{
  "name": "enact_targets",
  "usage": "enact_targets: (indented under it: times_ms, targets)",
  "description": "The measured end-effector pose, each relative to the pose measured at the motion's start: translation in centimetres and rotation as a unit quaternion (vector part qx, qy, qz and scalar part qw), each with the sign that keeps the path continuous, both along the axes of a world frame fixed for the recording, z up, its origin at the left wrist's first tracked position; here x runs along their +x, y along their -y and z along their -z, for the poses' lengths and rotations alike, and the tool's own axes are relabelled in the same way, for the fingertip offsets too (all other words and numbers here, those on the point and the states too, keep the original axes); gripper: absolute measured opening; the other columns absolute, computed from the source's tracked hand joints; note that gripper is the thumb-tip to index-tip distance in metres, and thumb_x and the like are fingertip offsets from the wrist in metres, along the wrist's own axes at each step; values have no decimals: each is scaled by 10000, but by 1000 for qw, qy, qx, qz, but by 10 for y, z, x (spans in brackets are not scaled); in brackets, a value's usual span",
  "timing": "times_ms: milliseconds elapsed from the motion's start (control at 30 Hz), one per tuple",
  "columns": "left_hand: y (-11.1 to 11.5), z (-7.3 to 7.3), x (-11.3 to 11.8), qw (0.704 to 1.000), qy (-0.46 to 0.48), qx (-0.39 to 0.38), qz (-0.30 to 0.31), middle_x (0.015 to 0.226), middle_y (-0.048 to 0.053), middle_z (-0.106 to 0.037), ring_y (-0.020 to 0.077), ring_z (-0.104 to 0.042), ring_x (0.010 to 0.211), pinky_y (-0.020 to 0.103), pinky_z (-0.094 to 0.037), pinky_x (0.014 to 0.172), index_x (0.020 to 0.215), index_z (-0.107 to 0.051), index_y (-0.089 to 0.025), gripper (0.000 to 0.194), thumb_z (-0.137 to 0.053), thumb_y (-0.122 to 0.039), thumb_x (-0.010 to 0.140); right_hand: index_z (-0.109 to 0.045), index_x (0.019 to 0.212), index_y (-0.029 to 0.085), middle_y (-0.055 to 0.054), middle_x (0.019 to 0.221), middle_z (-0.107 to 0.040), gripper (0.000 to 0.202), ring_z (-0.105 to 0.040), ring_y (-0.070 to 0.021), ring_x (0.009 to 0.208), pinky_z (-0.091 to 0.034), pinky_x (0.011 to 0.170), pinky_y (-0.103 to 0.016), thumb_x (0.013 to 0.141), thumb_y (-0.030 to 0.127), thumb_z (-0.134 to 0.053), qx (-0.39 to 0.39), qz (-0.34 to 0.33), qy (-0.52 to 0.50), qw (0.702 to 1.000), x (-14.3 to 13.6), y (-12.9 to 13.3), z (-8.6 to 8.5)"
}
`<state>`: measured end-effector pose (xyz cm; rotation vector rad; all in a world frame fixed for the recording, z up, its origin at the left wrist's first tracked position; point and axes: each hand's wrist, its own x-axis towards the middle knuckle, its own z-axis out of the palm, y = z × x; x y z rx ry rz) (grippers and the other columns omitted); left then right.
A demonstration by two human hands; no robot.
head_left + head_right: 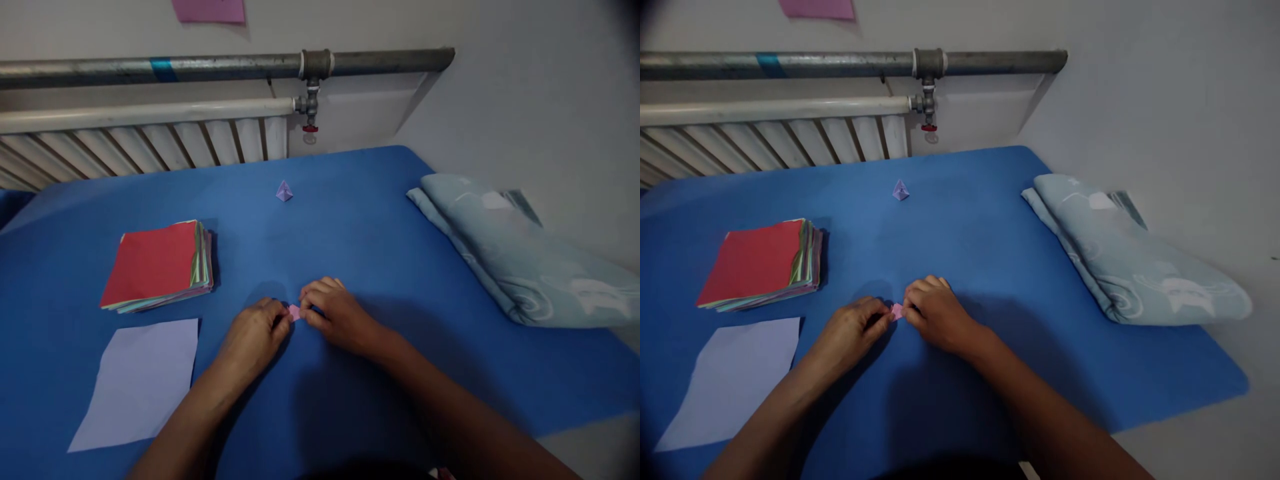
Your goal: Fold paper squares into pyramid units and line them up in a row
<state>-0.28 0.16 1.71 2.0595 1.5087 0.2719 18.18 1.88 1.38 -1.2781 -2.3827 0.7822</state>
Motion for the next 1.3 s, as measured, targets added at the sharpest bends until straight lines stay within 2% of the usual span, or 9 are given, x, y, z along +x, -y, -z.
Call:
enact_targets:
  times_ms: [433, 633, 867, 1067, 1200, 1300]
  targets:
    - [-1, -8, 7, 998, -43, -29, -32, 823, 52, -691, 173, -615, 735, 280, -387, 667, 802, -655, -171, 214, -491, -270, 898, -561, 718, 171, -42, 923, -655, 190, -524, -172, 863, -334, 804, -331, 902, 218, -552, 18, 23, 1, 1000, -2, 0, 8]
    - [-3, -12, 8, 995, -64, -58, -49, 782, 45, -685, 168, -599, 699, 280, -367, 638, 776, -653, -171, 209, -505, -267, 888, -566, 725, 170, -40, 923, -646, 141, -517, -172, 879, -339, 801, -326, 864, 175, -588, 19, 34, 1, 999, -3, 0, 10]
    - [-1, -12, 8, 994, -70, -68, -56, 811, 40, -684, 171, -606, 714, 281, -367, 640, 786, -633, -181, 200, -506, -295, 891, -569, 732, 168, -43, 957, -648, 133, -513, -180, 899, -325, 800, -328, 859, 188, -604, 18, 47, 4, 999, -4, 2, 10]
    - [-1, -5, 1, 994, -46, -61, -78, 714, 3, -650, 147, -579, 640, 256, -364, 605, 804, -583, -188, 167, -554, -338, 871, -577, 742, 182, -13, 1016, -653, 151, -508, -179, 936, -282, 801, -341, 861, 261, -626, 48, 81, 1, 996, -2, 6, 12]
    - [4, 3, -3, 997, -32, -8, -68, 687, -16, -626, 128, -547, 584, 239, -371, 562, 829, -584, -187, 172, -551, -346, 884, -596, 764, 194, -11, 1060, -643, 162, -499, -193, 976, -270, 813, -353, 858, 323, -626, 40, 89, 6, 995, -1, 6, 13]
    - [13, 12, -3, 989, -36, 143, -30, 857, 32, -657, 144, -606, 723, 249, -448, 659, 933, -619, -173, 166, -533, -313, 912, -607, 770, 202, -4, 1071, -638, 155, -494, -195, 998, -270, 828, -359, 852, 331, -628, 35, 96, 11, 995, -2, 5, 14]
